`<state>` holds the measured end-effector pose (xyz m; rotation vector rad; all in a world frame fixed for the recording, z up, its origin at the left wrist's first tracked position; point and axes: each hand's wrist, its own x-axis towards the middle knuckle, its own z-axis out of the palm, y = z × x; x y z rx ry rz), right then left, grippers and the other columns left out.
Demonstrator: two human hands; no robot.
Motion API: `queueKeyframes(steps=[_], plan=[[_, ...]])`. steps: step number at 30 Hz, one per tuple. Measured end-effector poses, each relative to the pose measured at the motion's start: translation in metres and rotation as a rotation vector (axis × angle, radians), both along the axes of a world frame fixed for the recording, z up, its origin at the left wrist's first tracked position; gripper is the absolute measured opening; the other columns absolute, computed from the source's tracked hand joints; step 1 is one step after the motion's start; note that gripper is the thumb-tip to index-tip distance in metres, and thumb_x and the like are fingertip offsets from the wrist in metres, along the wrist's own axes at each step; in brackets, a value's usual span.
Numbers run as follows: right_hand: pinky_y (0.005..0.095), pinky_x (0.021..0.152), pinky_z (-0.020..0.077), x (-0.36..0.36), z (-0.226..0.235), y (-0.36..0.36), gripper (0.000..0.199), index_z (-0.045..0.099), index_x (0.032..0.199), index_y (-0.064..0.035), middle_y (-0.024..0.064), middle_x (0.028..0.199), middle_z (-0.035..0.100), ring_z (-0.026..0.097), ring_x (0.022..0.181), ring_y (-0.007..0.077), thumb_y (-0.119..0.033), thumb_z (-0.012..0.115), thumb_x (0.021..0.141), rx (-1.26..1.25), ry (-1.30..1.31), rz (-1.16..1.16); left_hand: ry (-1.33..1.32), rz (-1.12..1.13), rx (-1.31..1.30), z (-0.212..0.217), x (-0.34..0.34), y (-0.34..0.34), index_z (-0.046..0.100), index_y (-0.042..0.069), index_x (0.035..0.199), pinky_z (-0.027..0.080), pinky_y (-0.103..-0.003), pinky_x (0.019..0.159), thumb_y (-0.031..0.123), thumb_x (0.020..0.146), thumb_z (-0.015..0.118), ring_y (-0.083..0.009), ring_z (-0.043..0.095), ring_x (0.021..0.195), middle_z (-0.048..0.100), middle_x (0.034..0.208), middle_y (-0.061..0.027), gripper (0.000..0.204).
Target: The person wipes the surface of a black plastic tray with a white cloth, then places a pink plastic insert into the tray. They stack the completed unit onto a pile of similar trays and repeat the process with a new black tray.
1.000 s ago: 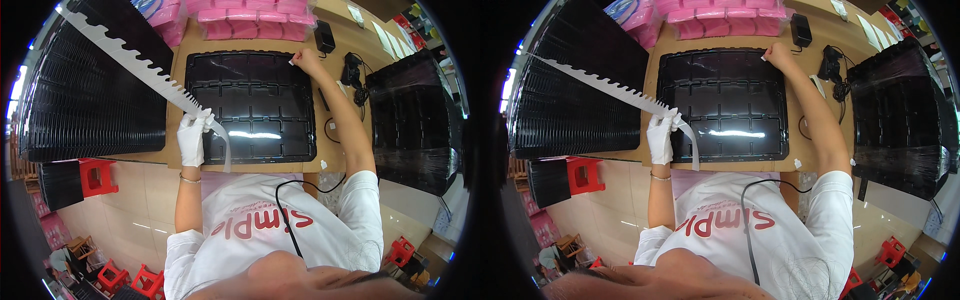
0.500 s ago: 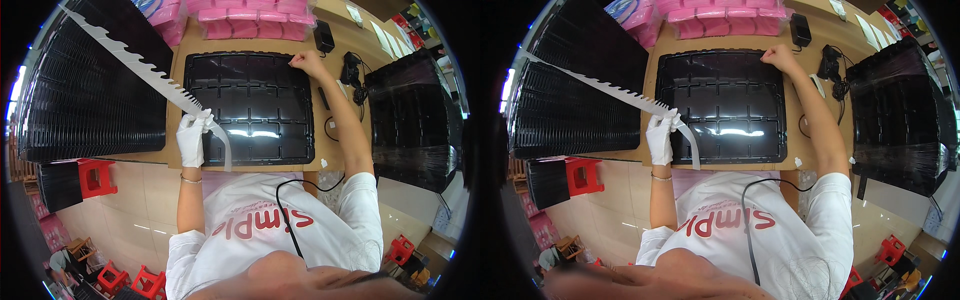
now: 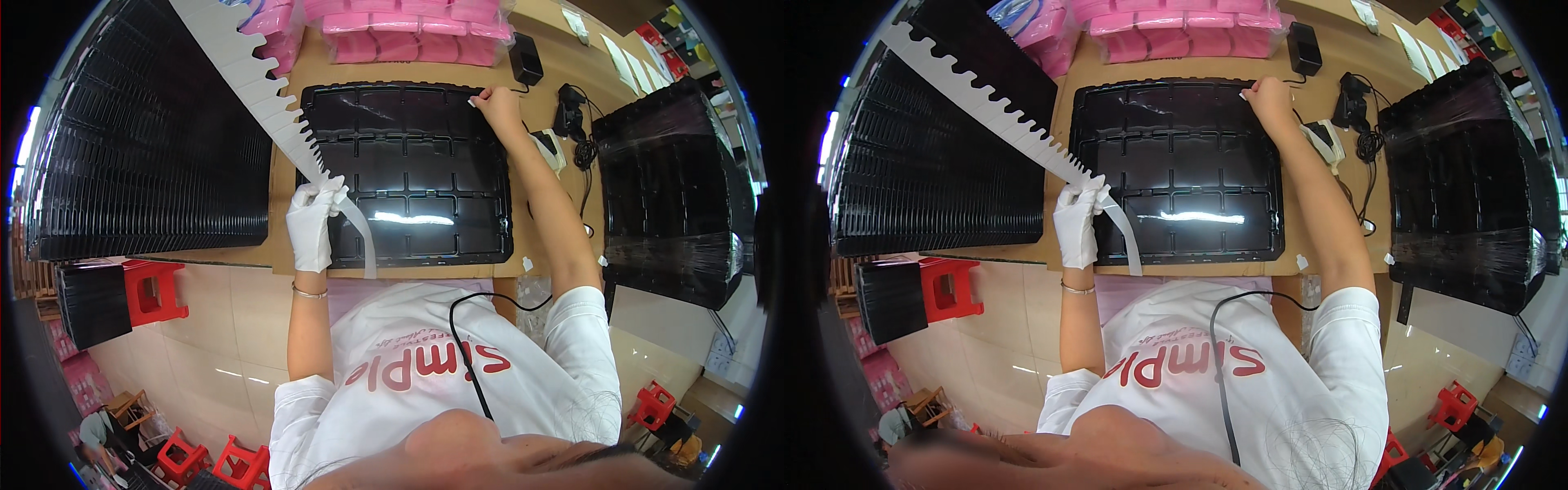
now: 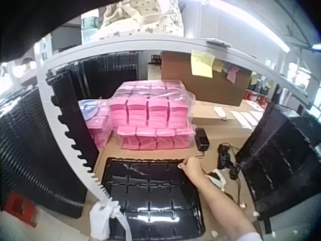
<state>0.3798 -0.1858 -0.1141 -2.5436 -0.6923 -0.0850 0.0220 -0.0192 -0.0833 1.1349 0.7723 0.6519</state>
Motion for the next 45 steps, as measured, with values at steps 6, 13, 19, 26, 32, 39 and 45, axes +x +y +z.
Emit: queueKeyframes(steps=[6, 13, 19, 26, 32, 39, 45], plan=[[0.0418, 0.072, 0.0531, 0.009, 0.002, 0.004, 0.025, 0.071, 0.077, -0.0035, 0.0193, 0.074, 0.068, 0.067, 0.073, 0.0346, -0.025, 0.079, 0.067, 0.029, 0.165, 0.014, 0.073, -0.033, -0.003, 0.003, 0.002, -0.001, 0.058, 0.000, 0.094, 0.042, -0.018, 0.057, 0.001, 0.090, 0.061, -0.0051, 0.055, 0.065, 0.071, 0.094, -0.0126, 0.005], [0.0422, 0.073, 0.0533, 0.004, 0.010, 0.012, 0.024, 0.074, 0.074, -0.0032, 0.0207, 0.078, 0.069, 0.068, 0.076, 0.0357, -0.025, 0.078, 0.065, -0.045, 0.091, -0.060, 0.032, -0.042, -0.005, -0.009, -0.003, 0.002, 0.059, 0.001, 0.094, 0.044, -0.018, 0.060, 0.001, 0.088, 0.065, -0.0056, 0.059, 0.069, 0.069, 0.090, -0.0086, 0.009], [0.0419, 0.071, 0.0532, -0.002, 0.010, 0.016, 0.021, 0.072, 0.074, -0.0030, 0.0196, 0.076, 0.069, 0.068, 0.074, 0.0354, -0.023, 0.077, 0.067, -0.043, 0.088, -0.096, 0.020, -0.074, -0.045, -0.007, -0.002, 0.002, 0.058, 0.002, 0.094, 0.045, -0.019, 0.061, 0.000, 0.089, 0.062, -0.0067, 0.060, 0.072, 0.070, 0.092, -0.0100, 0.007], [0.0351, 0.060, 0.0485, 0.010, -0.012, -0.008, 0.022, 0.067, 0.072, -0.0049, 0.0079, 0.061, 0.062, 0.061, 0.059, 0.0205, -0.023, 0.079, 0.068, 0.173, 0.274, 0.142, 0.068, -0.052, -0.025, -0.006, -0.007, 0.005, 0.057, 0.002, 0.092, 0.045, -0.018, 0.061, -0.001, 0.089, 0.062, -0.0071, 0.061, 0.072, 0.070, 0.091, -0.0103, 0.007], [0.0305, 0.058, 0.0454, 0.008, 0.001, -0.001, 0.020, 0.066, 0.077, -0.0073, 0.0024, 0.060, 0.056, 0.057, 0.058, 0.0142, -0.019, 0.080, 0.067, 0.143, 0.203, 0.165, 0.061, -0.041, -0.024, -0.005, -0.008, 0.004, 0.058, 0.003, 0.092, 0.044, -0.018, 0.060, 0.002, 0.088, 0.066, -0.0061, 0.061, 0.071, 0.070, 0.089, -0.0089, 0.009], [0.0301, 0.058, 0.0460, 0.015, 0.005, -0.004, 0.017, 0.067, 0.075, -0.0075, 0.0032, 0.062, 0.060, 0.057, 0.058, 0.0143, -0.017, 0.079, 0.069, 0.087, 0.327, 0.229, 0.161, -0.040, 0.028, 0.005, -0.006, 0.001, 0.064, 0.003, 0.089, 0.043, -0.018, 0.059, 0.004, 0.087, 0.068, -0.0057, 0.061, 0.071, 0.069, 0.087, -0.0061, 0.005], [0.0281, 0.059, 0.0465, 0.022, -0.010, -0.002, 0.014, 0.068, 0.074, -0.0050, 0.0034, 0.065, 0.062, 0.057, 0.059, 0.0123, -0.015, 0.077, 0.070, 0.117, 0.247, 0.137, 0.068, -0.066, 0.004, -0.004, -0.009, 0.005, 0.064, 0.002, 0.091, 0.044, -0.019, 0.062, 0.004, 0.088, 0.067, -0.0074, 0.064, 0.076, 0.069, 0.088, -0.0064, 0.005]])
